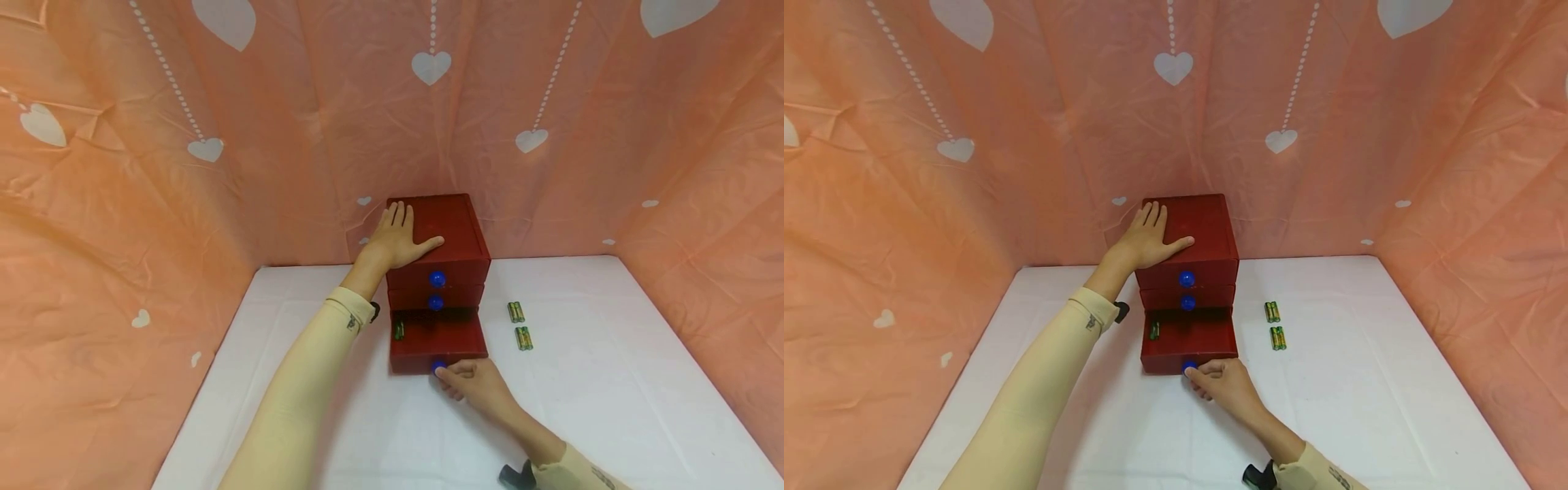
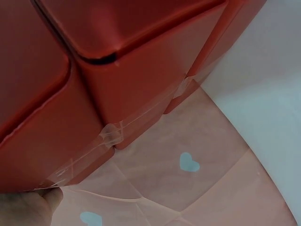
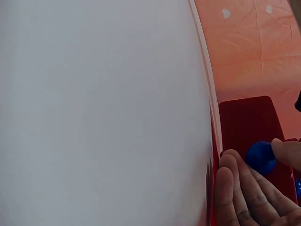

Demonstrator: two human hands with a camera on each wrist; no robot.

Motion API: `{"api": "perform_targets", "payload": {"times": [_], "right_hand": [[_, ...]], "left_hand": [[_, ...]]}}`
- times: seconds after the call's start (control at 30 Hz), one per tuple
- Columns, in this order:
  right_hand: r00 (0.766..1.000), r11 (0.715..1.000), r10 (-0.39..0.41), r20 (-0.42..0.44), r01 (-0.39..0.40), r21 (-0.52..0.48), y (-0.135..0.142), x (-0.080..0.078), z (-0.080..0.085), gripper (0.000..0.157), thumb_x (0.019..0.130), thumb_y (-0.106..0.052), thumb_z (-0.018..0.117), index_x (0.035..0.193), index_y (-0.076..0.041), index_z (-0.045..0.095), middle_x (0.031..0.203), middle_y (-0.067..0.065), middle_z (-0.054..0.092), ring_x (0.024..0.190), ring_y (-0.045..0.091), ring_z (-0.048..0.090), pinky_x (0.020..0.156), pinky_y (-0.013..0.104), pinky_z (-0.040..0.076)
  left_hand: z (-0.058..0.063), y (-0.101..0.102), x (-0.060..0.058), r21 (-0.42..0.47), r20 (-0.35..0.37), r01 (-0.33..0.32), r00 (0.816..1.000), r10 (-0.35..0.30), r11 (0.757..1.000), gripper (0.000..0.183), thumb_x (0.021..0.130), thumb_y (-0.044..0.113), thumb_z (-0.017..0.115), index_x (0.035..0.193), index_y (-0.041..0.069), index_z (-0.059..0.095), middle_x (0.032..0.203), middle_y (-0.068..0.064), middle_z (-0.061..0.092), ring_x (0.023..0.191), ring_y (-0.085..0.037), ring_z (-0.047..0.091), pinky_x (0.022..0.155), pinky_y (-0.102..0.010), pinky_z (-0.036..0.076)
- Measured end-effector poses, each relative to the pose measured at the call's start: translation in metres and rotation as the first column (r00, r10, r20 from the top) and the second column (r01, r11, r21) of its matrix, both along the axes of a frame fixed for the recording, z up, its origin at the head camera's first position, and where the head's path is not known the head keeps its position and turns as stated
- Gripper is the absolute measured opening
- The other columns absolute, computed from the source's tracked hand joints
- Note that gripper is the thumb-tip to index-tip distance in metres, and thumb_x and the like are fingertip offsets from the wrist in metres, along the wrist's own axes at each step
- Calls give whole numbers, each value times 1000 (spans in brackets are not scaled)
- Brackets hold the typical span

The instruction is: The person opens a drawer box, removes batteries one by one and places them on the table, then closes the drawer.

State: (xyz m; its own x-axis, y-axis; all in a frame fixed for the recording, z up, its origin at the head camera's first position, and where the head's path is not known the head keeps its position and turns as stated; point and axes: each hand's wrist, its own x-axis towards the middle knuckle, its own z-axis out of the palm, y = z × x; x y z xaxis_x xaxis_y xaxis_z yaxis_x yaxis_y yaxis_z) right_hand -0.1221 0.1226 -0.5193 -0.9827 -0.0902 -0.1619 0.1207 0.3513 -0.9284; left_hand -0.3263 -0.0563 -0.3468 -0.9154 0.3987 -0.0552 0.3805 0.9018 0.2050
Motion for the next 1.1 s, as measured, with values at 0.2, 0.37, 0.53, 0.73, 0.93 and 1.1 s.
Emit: {"api": "perform_targets", "payload": {"times": [0.2,0.37,0.53,0.73,0.93,1.1], "right_hand": [[1000,1000,1,11,-1,-1,-1,5,0,35,98,-40,80,96,-5,85,85,6,81,72,19,73,61,31,58],[1000,1000,5,16,-5,-7,-1,8,-1,36,98,-42,79,96,-6,85,85,6,81,72,20,74,62,31,59],[1000,1000,10,22,-10,-9,-2,13,-1,36,98,-42,79,96,-6,85,85,6,80,72,20,73,62,32,58],[999,1000,28,25,-27,-10,-1,19,-1,36,99,-42,78,96,-7,85,85,5,81,72,19,73,62,31,58],[999,999,33,22,-32,-18,-1,24,-2,36,99,-41,78,96,-7,85,85,5,81,72,19,74,62,31,58],[999,999,38,17,-37,-17,-1,29,-3,35,99,-40,78,95,-6,85,84,5,81,72,19,74,61,31,58]], "left_hand": [[0,0,0,-12,-7,-6,1000,6,1000,110,102,82,33,172,3,2,180,-18,-4,167,-32,-8,134,-43,-4],[0,0,0,-10,-3,-6,1000,6,1000,110,102,82,33,172,3,1,180,-18,-5,167,-32,-9,134,-43,-5],[1,0,1,-12,0,-5,1000,5,1000,110,102,82,32,172,3,1,180,-18,-5,167,-32,-9,134,-43,-5],[1,0,1,-10,1,-8,1000,8,1000,110,102,81,33,172,3,1,180,-18,-5,167,-31,-9,134,-42,-6],[-1,0,0,-17,-6,-2,1000,2,1000,109,103,81,32,172,3,0,180,-18,-5,167,-31,-9,134,-42,-6],[-1,0,0,-17,-8,2,1000,-2,1000,109,103,81,32,172,3,0,180,-18,-5,167,-31,-9,134,-43,-5]]}}
